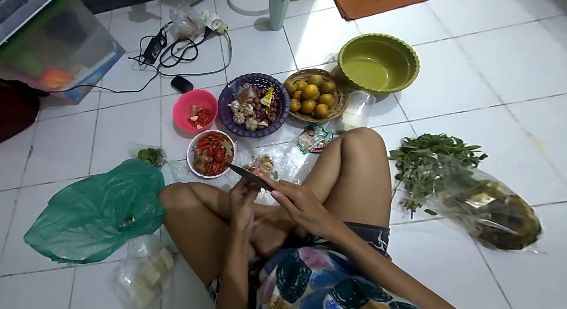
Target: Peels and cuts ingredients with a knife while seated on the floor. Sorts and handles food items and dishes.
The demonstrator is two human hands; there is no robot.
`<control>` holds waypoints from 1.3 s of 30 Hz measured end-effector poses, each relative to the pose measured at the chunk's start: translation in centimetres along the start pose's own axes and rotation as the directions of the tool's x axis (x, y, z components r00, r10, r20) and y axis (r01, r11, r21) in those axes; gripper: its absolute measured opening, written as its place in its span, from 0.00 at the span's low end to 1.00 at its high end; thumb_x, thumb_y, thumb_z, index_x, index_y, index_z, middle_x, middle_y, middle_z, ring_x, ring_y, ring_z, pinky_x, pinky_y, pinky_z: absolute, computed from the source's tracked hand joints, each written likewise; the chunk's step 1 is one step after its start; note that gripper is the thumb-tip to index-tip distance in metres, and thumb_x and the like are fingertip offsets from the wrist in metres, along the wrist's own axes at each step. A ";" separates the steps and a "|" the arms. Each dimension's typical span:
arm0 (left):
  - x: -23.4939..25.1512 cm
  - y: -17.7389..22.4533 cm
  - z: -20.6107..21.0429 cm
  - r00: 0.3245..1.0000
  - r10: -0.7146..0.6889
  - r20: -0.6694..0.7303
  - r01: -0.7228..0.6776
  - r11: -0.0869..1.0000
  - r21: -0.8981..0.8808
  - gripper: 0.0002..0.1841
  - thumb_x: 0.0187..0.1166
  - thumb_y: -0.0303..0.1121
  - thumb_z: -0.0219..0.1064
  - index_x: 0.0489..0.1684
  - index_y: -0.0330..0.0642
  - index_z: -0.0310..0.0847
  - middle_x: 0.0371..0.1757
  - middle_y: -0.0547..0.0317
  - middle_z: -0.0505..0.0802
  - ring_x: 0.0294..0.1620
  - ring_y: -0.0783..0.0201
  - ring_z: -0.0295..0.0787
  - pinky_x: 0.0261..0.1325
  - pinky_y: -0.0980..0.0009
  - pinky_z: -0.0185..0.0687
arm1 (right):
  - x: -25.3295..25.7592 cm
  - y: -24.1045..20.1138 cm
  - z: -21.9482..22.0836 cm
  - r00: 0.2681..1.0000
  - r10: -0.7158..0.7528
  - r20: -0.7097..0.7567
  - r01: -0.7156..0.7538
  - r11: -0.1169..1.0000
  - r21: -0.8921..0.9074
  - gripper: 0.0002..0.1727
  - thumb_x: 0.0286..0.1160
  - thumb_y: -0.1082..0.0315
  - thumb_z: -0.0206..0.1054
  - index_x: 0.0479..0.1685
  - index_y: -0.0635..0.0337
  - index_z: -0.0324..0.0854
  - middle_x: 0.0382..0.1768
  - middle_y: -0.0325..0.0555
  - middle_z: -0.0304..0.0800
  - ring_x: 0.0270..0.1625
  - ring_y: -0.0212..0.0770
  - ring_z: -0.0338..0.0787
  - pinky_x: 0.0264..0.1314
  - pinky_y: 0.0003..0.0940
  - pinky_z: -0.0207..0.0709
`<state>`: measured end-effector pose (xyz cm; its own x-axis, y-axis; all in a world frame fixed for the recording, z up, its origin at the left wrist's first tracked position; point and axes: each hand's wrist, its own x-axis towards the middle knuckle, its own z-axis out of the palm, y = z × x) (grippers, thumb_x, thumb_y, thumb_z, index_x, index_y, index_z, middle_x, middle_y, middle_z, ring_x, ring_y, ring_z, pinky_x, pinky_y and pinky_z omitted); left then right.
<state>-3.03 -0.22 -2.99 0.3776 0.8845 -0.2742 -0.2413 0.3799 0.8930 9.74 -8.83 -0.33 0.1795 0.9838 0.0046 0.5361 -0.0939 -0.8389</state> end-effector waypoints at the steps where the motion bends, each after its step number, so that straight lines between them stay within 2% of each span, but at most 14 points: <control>1: 0.0 0.0 0.0 1.000 0.005 0.004 -0.004 1.000 -0.005 0.16 0.69 0.11 0.55 0.49 0.32 0.84 0.39 0.72 0.94 0.40 0.81 0.90 0.49 0.80 0.86 | 0.0 -0.2 -0.1 1.000 0.006 0.013 -0.006 1.000 0.007 0.28 0.93 0.52 0.44 0.84 0.49 0.74 0.33 0.50 0.86 0.31 0.44 0.82 0.35 0.42 0.76; 8: -0.1 0.3 0.1 1.000 0.006 -0.008 -0.006 1.000 0.021 0.15 0.70 0.10 0.56 0.48 0.32 0.84 0.38 0.73 0.93 0.39 0.82 0.89 0.49 0.81 0.86 | 0.0 0.1 0.3 1.000 -0.004 -0.025 0.005 1.000 0.024 0.28 0.93 0.51 0.45 0.83 0.49 0.76 0.32 0.49 0.86 0.29 0.42 0.81 0.34 0.40 0.76; 10: 0.0 0.0 -0.1 1.000 0.020 0.000 -0.020 0.998 0.051 0.12 0.71 0.13 0.59 0.45 0.33 0.85 0.37 0.73 0.91 0.35 0.84 0.84 0.44 0.83 0.82 | 0.0 0.3 0.0 0.998 0.052 0.039 -0.058 0.980 0.189 0.28 0.93 0.52 0.44 0.84 0.51 0.74 0.35 0.43 0.87 0.30 0.32 0.77 0.38 0.31 0.74; 12: 0.0 -0.1 -0.2 0.999 0.039 0.022 -0.040 0.997 0.064 0.12 0.72 0.15 0.59 0.45 0.34 0.86 0.36 0.75 0.89 0.31 0.85 0.79 0.37 0.85 0.77 | 0.2 0.0 -0.2 0.982 0.125 0.142 -0.177 0.871 0.458 0.28 0.93 0.56 0.43 0.84 0.59 0.70 0.30 0.29 0.76 0.24 0.18 0.66 0.28 0.16 0.64; 14: -0.1 -0.1 -0.2 0.999 0.033 0.036 -0.035 0.998 0.047 0.12 0.74 0.15 0.59 0.47 0.33 0.87 0.37 0.74 0.91 0.32 0.85 0.81 0.37 0.85 0.77 | 0.2 -0.2 -0.5 0.951 0.195 0.239 -0.307 0.679 0.667 0.25 0.93 0.59 0.41 0.75 0.64 0.73 0.25 0.24 0.71 0.19 0.17 0.66 0.22 0.13 0.63; 17: -0.1 -0.1 -0.1 0.998 0.036 0.046 -0.037 0.999 0.013 0.13 0.76 0.16 0.59 0.51 0.30 0.86 0.41 0.72 0.93 0.29 0.87 0.80 0.34 0.87 0.75 | 0.4 -0.1 -1.0 0.907 0.251 0.339 -0.422 0.526 0.738 0.21 0.92 0.57 0.36 0.40 0.54 0.73 0.22 0.25 0.74 0.16 0.18 0.68 0.20 0.13 0.64; 23: -0.1 0.1 -0.1 0.997 0.017 0.077 -0.012 0.998 -0.063 0.13 0.80 0.16 0.55 0.56 0.28 0.83 0.48 0.67 0.94 0.25 0.88 0.75 0.29 0.89 0.70 | 0.5 0.1 -1.6 0.904 0.289 0.314 -0.419 0.463 0.781 0.24 0.93 0.56 0.33 0.34 0.51 0.72 0.22 0.27 0.77 0.15 0.19 0.70 0.19 0.12 0.66; 26: 0.0 0.0 -0.3 0.995 0.012 0.103 -0.002 0.995 -0.100 0.15 0.81 0.17 0.53 0.60 0.27 0.81 0.52 0.64 0.94 0.23 0.88 0.73 0.27 0.89 0.68 | 0.7 0.2 -1.9 0.898 0.331 0.290 -0.426 0.489 0.761 0.23 0.94 0.57 0.32 0.38 0.53 0.71 0.22 0.27 0.75 0.15 0.19 0.68 0.19 0.13 0.65; 30: 0.0 0.0 -0.5 0.990 0.026 0.136 -0.007 0.990 -0.138 0.16 0.82 0.18 0.51 0.63 0.26 0.78 0.54 0.63 0.94 0.23 0.88 0.73 0.26 0.89 0.67 | 0.9 0.4 -2.2 0.884 0.399 0.242 -0.435 0.517 0.737 0.26 0.94 0.58 0.33 0.74 0.63 0.70 0.25 0.28 0.73 0.16 0.20 0.67 0.19 0.14 0.64; 31: 0.0 0.0 -0.5 0.989 0.032 0.144 -0.010 0.989 -0.146 0.17 0.82 0.18 0.50 0.66 0.26 0.75 0.54 0.63 0.93 0.23 0.88 0.73 0.26 0.89 0.67 | 0.9 0.5 -2.2 0.886 0.405 0.227 -0.431 0.535 0.727 0.26 0.94 0.59 0.34 0.74 0.64 0.70 0.25 0.28 0.73 0.16 0.20 0.67 0.19 0.14 0.64; 34: 0.1 0.1 -0.6 0.985 0.035 0.166 -0.010 0.989 -0.147 0.22 0.83 0.18 0.49 0.76 0.27 0.64 0.53 0.65 0.92 0.24 0.87 0.74 0.28 0.89 0.69 | 1.0 1.2 -2.1 0.894 0.410 0.183 -0.410 0.579 0.704 0.22 0.95 0.61 0.38 0.52 0.62 0.79 0.22 0.28 0.78 0.16 0.20 0.70 0.19 0.14 0.67; 36: 0.1 0.1 -0.7 0.986 0.039 0.161 -0.015 0.989 -0.144 0.22 0.83 0.18 0.48 0.76 0.27 0.63 0.52 0.66 0.92 0.24 0.87 0.74 0.28 0.89 0.69 | 1.1 1.5 -2.0 0.886 0.432 0.170 -0.420 0.591 0.689 0.22 0.96 0.62 0.41 0.48 0.63 0.81 0.22 0.30 0.82 0.15 0.20 0.72 0.18 0.14 0.67; 37: 0.1 0.0 -0.8 0.988 0.035 0.151 -0.014 0.990 -0.140 0.21 0.83 0.18 0.48 0.75 0.27 0.65 0.51 0.66 0.92 0.23 0.87 0.73 0.27 0.89 0.68 | 1.1 1.5 -1.9 0.878 0.449 0.165 -0.429 0.588 0.686 0.21 0.96 0.62 0.43 0.52 0.64 0.81 0.23 0.31 0.84 0.14 0.21 0.72 0.18 0.15 0.68; 39: 0.1 0.0 -0.9 0.993 0.010 0.122 0.005 0.993 -0.115 0.17 0.83 0.19 0.48 0.69 0.29 0.69 0.49 0.66 0.92 0.22 0.87 0.71 0.26 0.89 0.66 | 1.2 1.8 -1.9 0.859 0.478 0.185 -0.458 0.554 0.695 0.24 0.95 0.63 0.44 0.79 0.66 0.71 0.27 0.34 0.87 0.15 0.23 0.74 0.19 0.17 0.69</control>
<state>-3.83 0.11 -3.36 0.4812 0.8485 -0.2202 -0.3412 0.4127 0.8446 12.43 -8.08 -0.79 0.2576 0.8284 -0.4974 -0.3580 -0.3963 -0.8454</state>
